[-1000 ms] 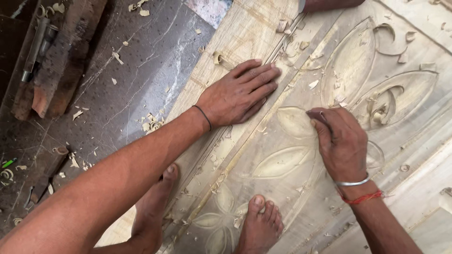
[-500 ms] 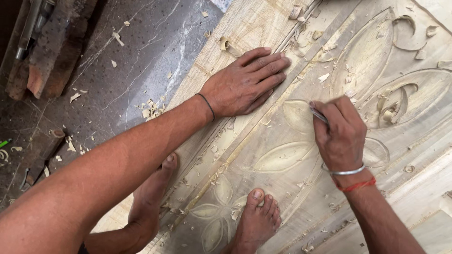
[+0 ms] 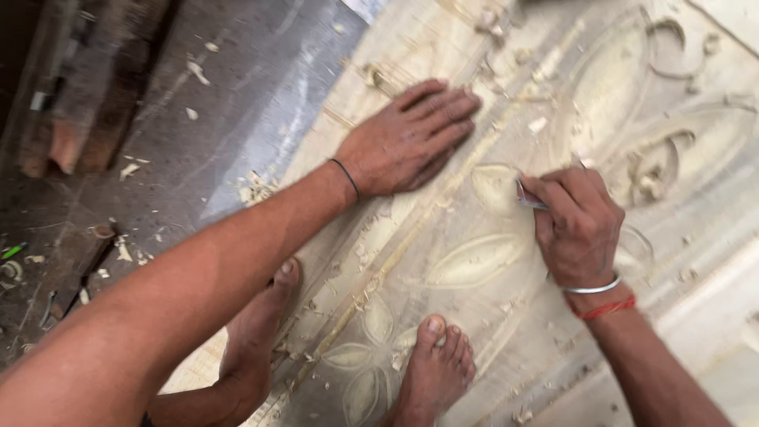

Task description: The person sands a carved floral wooden door panel, rubbing a sanding block by hand over the raised leaf motifs and grooves, brushing away shavings, and working across different sections of the panel while bracing the wood with the other hand.

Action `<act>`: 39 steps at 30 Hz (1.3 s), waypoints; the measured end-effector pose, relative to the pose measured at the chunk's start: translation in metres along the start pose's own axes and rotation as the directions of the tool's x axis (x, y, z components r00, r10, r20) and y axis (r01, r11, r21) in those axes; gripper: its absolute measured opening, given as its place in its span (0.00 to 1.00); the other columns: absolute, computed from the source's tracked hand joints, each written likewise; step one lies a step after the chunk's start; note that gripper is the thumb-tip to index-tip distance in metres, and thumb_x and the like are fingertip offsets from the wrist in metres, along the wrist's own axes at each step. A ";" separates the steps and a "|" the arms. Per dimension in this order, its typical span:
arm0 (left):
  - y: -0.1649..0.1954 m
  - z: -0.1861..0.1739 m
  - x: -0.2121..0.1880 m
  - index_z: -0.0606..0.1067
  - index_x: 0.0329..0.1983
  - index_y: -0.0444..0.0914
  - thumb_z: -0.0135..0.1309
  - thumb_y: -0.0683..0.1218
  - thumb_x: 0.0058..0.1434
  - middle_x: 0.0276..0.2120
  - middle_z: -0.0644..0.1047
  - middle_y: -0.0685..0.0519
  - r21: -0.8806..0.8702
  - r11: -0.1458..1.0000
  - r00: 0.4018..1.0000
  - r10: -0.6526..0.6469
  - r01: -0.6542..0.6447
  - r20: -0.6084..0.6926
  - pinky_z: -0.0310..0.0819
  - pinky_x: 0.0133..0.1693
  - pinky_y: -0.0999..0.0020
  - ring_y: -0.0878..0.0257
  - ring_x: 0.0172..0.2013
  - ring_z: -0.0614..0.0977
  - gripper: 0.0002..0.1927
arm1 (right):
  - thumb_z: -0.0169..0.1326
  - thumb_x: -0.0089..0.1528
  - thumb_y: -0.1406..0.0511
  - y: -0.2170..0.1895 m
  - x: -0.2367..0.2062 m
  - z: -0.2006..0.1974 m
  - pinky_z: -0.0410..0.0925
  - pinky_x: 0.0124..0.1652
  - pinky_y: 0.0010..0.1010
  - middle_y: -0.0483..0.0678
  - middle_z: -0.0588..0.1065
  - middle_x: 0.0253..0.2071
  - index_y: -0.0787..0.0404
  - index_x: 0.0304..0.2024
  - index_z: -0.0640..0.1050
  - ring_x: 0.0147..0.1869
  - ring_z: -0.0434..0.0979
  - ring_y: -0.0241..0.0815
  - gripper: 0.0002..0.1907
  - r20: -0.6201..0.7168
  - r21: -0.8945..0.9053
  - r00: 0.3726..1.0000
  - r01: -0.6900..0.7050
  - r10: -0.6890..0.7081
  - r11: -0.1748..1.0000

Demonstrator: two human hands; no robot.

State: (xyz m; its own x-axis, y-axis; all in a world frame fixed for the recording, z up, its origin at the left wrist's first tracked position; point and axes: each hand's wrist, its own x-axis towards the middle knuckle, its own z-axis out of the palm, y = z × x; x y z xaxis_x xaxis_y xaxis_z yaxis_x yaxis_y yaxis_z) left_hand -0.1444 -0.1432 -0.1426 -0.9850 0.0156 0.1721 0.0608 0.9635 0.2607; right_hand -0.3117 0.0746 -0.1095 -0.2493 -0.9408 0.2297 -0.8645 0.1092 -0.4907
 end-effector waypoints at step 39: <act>-0.001 -0.003 0.000 0.71 0.62 0.33 0.48 0.47 0.72 0.67 0.69 0.44 -0.057 0.998 1.000 -0.030 0.030 0.005 0.48 0.73 0.54 0.54 0.70 0.65 0.20 | 0.55 0.53 0.83 -0.004 -0.020 0.020 0.68 0.51 0.41 0.54 0.76 0.45 0.68 0.44 0.81 0.51 0.75 0.53 0.17 -0.114 0.082 0.988 -0.097 0.106 0.992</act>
State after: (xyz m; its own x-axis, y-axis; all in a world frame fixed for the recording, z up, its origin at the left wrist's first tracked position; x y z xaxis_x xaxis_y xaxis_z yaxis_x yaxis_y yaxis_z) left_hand -0.1436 -0.1446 -0.1400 -0.9871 -0.0119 0.1595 0.0402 0.9468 0.3193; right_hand -0.2943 0.0868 -0.1290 -0.3878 -0.8810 0.2709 -0.7973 0.1731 -0.5782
